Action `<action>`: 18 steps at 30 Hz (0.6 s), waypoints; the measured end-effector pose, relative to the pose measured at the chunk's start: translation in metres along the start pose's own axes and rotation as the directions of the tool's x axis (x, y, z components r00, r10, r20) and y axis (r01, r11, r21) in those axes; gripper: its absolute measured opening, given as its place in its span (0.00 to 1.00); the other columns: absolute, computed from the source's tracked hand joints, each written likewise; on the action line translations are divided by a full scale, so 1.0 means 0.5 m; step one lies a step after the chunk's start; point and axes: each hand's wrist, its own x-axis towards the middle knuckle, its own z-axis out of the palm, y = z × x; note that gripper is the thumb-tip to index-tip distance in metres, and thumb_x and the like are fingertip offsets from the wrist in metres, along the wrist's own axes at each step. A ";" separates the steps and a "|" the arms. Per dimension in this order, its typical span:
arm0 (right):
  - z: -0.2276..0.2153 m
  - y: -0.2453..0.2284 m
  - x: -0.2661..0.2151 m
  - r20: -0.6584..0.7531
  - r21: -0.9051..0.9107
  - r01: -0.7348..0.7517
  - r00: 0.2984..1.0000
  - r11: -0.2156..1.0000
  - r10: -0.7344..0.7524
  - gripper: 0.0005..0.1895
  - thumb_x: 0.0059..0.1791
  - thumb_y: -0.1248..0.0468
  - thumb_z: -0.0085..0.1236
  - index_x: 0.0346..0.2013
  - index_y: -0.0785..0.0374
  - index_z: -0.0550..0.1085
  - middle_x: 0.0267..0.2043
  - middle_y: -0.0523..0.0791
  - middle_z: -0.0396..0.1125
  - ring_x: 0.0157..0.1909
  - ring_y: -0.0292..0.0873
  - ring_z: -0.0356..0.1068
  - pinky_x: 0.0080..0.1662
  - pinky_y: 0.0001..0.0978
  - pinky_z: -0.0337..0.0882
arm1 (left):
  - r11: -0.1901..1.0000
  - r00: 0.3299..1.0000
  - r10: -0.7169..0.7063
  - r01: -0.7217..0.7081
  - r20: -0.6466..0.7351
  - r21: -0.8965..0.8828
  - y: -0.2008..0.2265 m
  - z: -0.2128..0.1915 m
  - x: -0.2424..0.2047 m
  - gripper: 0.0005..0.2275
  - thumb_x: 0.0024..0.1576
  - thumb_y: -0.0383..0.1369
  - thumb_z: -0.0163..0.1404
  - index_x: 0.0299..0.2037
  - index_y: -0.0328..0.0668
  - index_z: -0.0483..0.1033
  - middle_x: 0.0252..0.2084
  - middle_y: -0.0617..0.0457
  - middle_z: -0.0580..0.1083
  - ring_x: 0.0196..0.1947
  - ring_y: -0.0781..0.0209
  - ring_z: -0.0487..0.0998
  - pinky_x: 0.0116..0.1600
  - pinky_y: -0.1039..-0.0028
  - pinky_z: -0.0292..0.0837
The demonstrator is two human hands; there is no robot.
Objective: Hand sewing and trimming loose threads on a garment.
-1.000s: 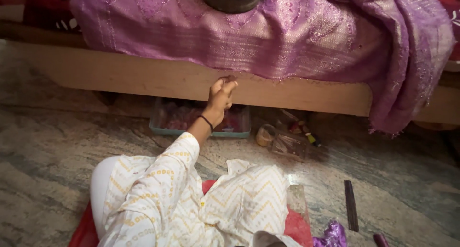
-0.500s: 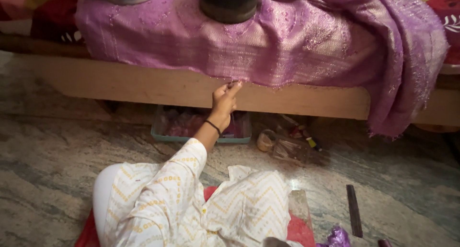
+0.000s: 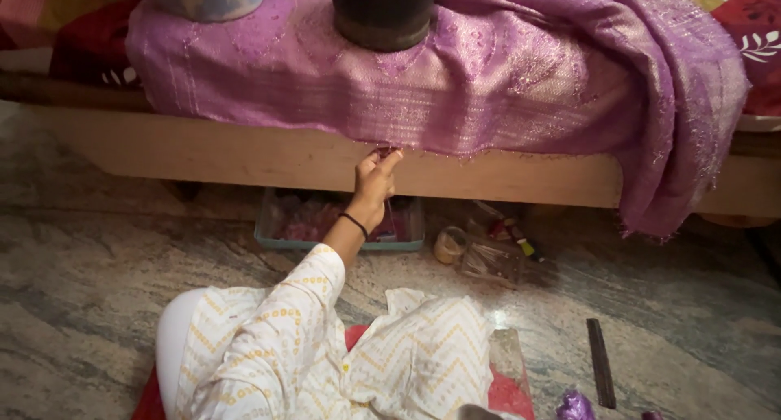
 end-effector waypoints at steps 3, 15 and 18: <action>-0.081 -0.008 0.082 -0.055 0.037 0.034 0.998 0.999 -0.032 0.13 0.57 0.61 0.55 0.40 0.72 0.74 0.46 0.55 0.71 0.50 0.49 0.71 0.54 0.41 0.71 | 1.000 0.999 0.027 -0.027 0.039 -0.010 -0.020 -0.011 0.022 0.06 0.61 0.33 0.55 0.36 0.45 0.71 0.19 0.68 0.59 0.13 0.78 0.54 0.19 0.80 0.46; -0.390 -0.047 0.536 -0.574 -0.122 0.105 0.804 0.987 -0.157 0.14 0.63 0.60 0.46 0.49 0.69 0.73 0.41 0.46 0.72 0.37 0.37 0.73 0.40 0.32 0.75 | 0.991 0.999 0.025 -0.028 0.027 0.128 -0.017 0.009 -0.006 0.07 0.61 0.35 0.54 0.35 0.44 0.70 0.20 0.67 0.61 0.15 0.77 0.57 0.19 0.79 0.50; -0.510 -0.019 0.688 -0.551 -0.405 0.108 0.763 0.908 -0.337 0.17 0.62 0.62 0.42 0.49 0.71 0.76 0.40 0.45 0.72 0.38 0.34 0.70 0.41 0.29 0.71 | 0.981 0.999 0.031 -0.028 -0.013 0.192 -0.007 0.030 -0.005 0.07 0.60 0.35 0.54 0.35 0.44 0.72 0.20 0.66 0.62 0.15 0.76 0.58 0.19 0.78 0.51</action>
